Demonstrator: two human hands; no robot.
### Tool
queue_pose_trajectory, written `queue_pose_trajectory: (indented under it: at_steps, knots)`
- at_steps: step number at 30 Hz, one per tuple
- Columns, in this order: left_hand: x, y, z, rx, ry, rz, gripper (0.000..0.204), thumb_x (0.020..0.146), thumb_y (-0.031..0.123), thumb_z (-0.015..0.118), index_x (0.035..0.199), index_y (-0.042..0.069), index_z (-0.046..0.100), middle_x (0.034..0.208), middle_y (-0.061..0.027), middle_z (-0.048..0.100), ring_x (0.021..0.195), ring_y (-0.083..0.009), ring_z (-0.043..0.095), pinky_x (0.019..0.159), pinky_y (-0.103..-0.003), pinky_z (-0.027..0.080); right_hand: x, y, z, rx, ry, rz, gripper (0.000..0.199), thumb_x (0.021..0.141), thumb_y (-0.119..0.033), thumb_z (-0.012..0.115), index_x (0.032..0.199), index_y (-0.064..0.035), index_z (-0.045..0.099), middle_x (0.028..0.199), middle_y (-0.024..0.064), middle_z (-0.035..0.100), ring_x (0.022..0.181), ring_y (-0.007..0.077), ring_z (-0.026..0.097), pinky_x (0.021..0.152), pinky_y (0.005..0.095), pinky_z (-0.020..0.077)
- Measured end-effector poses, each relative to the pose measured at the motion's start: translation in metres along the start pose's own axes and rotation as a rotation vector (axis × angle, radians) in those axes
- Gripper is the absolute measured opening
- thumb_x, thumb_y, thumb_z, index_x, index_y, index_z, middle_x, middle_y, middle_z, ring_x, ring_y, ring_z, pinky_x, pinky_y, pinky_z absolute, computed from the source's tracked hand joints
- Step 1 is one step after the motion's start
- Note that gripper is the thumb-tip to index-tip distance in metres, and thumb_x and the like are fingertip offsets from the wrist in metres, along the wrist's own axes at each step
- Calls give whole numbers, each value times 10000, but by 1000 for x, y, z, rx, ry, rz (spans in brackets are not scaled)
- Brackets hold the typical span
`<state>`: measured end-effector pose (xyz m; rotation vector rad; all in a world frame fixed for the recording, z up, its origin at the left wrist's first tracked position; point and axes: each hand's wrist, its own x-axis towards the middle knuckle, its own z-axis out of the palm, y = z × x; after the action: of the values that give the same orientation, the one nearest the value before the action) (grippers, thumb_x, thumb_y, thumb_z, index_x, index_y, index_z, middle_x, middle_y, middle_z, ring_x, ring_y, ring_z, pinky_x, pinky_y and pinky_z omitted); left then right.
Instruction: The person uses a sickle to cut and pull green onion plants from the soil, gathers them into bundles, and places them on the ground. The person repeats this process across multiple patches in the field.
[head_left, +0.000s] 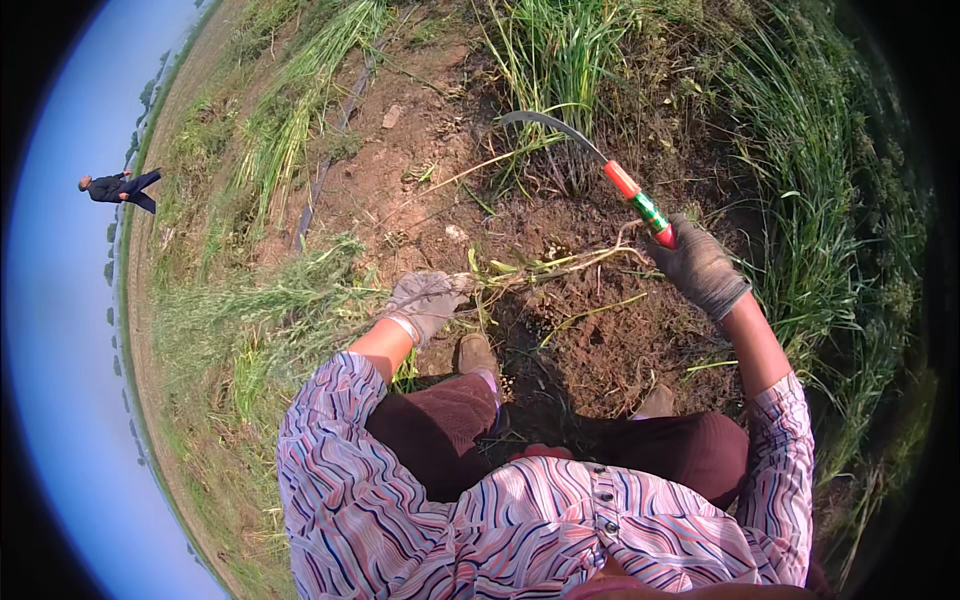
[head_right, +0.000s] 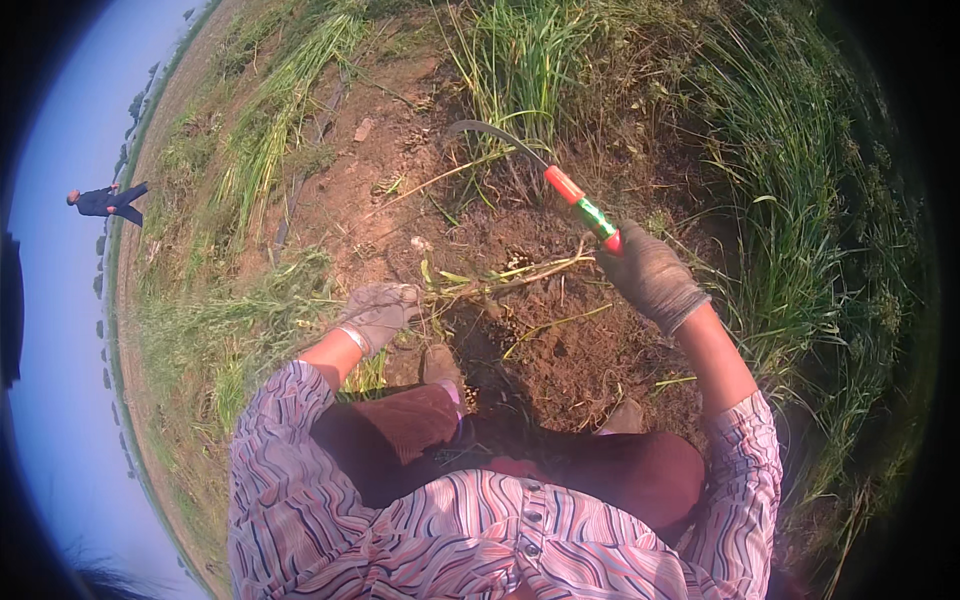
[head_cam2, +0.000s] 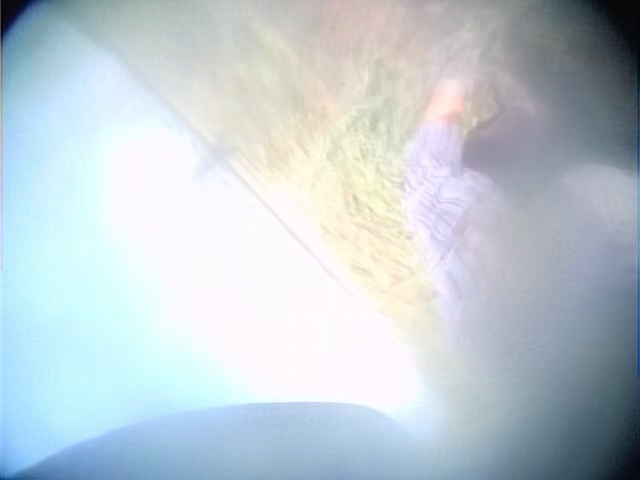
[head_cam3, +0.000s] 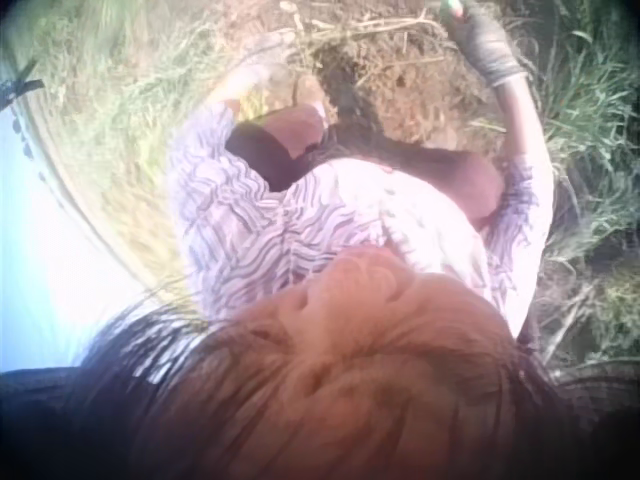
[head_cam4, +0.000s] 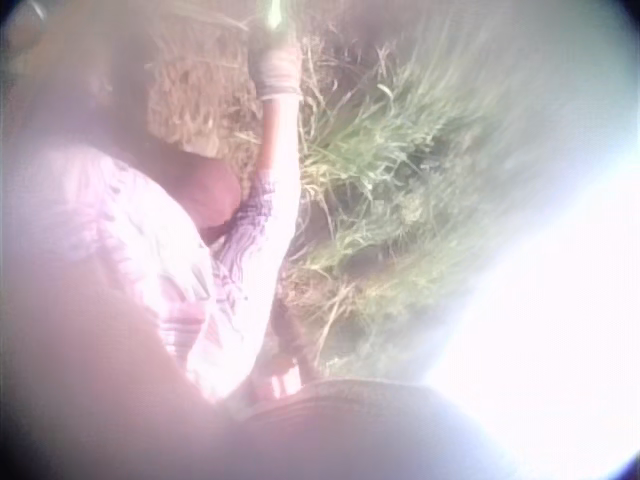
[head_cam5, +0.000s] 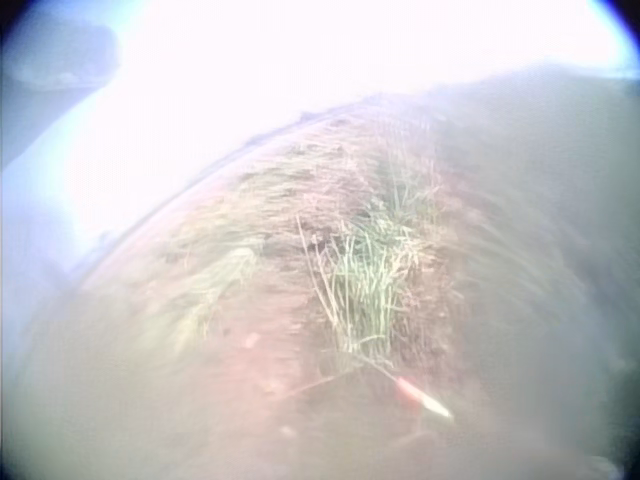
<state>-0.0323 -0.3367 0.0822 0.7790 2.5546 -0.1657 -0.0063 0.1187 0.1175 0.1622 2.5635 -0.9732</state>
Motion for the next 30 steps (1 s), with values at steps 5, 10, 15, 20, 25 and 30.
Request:
queue_pose_trajectory:
  at_steps: [5, 10, 15, 20, 25, 30]
  knots:
    - [29, -4, -1, -49, 64, -100, 303, 1100, 334, 532, 1271, 159, 710, 1155, -162, 765, 1071, -369, 745, 889, -493, 586, 108, -48, 42, -133, -180, 63, 426, 1011, -331, 714, 1271, 1, 659, 1047, 227, 769, 960, 343, 769, 860, 481, 594]
    - [61, -11, -24, -424, 108, -369, 512, 1141, 403, 449, 1609, 205, 504, 1363, -198, 727, 1171, -427, 715, 973, -518, 561, 107, -29, 47, -221, -205, 35, 443, 961, -335, 774, 1234, -2, 671, 992, 194, 768, 914, 316, 766, 832, 474, 593]
    - [51, -62, 63, -312, 328, -297, 711, 1093, 379, 535, 1706, 110, 297, 1392, -326, 668, 1145, -448, 726, 974, -525, 571, 22, -65, 3, -138, -334, 92, 314, 960, -270, 762, 1142, -41, 647, 822, 107, 671, 682, 227, 665, 645, 437, 557]
    - [92, -26, 103, -466, -157, -2, 646, 850, 441, 801, 1315, 15, 659, 1069, -263, 772, 1024, -438, 748, 884, -530, 586, -6, -12, -31, -199, -196, 93, 377, 918, -285, 805, 1130, -25, 633, 892, 166, 723, 793, 319, 716, 748, 466, 571]
    - [78, 15, 66, -367, -295, -41, 411, 950, 333, 739, 1227, 30, 756, 1128, -206, 795, 1092, -415, 756, 944, -512, 592, 12, -5, -11, -382, 28, -56, 350, 919, -275, 795, 1096, -32, 617, 902, 236, 701, 843, 477, 678, 771, 514, 552]
    - [44, -12, 2, -13, -292, -98, 319, 956, 206, 708, 1232, 71, 796, 1181, -157, 811, 1128, -361, 783, 881, -500, 634, -12, -48, -17, -149, 254, -39, 315, 950, -265, 768, 1071, -32, 592, 850, 190, 665, 752, 393, 645, 723, 482, 531]
